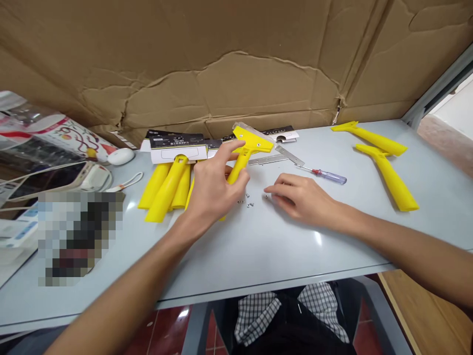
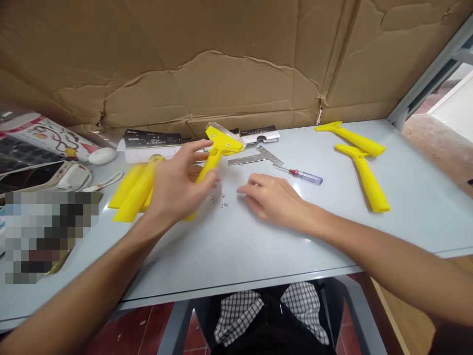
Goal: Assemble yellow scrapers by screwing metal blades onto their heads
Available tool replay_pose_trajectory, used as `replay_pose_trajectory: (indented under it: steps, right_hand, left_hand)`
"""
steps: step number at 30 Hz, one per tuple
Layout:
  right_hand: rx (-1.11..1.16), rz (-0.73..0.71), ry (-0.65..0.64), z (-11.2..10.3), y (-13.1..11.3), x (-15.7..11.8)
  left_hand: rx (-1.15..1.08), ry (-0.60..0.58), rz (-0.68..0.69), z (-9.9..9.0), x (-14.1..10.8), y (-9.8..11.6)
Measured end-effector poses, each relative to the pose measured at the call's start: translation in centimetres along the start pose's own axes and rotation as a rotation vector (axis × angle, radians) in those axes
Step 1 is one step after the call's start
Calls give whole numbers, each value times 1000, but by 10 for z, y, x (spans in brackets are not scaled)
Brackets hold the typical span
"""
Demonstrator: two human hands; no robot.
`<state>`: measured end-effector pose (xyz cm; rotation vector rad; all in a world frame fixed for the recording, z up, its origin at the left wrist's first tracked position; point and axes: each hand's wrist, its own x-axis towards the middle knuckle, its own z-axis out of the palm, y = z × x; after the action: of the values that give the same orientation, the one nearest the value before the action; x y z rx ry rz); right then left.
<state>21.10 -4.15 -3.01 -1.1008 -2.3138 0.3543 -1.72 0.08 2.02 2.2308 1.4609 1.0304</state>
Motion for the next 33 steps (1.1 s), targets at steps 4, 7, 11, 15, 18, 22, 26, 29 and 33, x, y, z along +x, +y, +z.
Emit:
replay_pose_trajectory:
  steps: [4,7,11,15,18,22,26,29,33]
  right_hand:
    - [-274,-91,-123,10,-18,2]
    - [-378,-136,-184,12,-25,7]
    - [-409,-164,-189,11,-28,9]
    - [-417,-222,-157,15,-28,6]
    - [-413,-263,-151,16,-26,4]
    - [-411,-280,-142,14,-24,1]
    - [-417,-275,-124,15,-27,0]
    - [-405,-298,-136,18,-29,-1]
    - [-403,-304,-207,15,-27,0]
  left_hand:
    - [75,-16,46,3,1,-5]
    - [103,-29,66,5,1,-6]
    - [96,-38,94,5,1,-6]
    - [115,-64,146,7,-1,-6]
    - [167,-98,193,8,-3,-6]
    - [190,-143,250,9,-6,-7]
    - [197,-164,282,10,-7,-8]
    - [192,-160,287,11,-8,-7]
    - [118,-172,254,10,-6,-4]
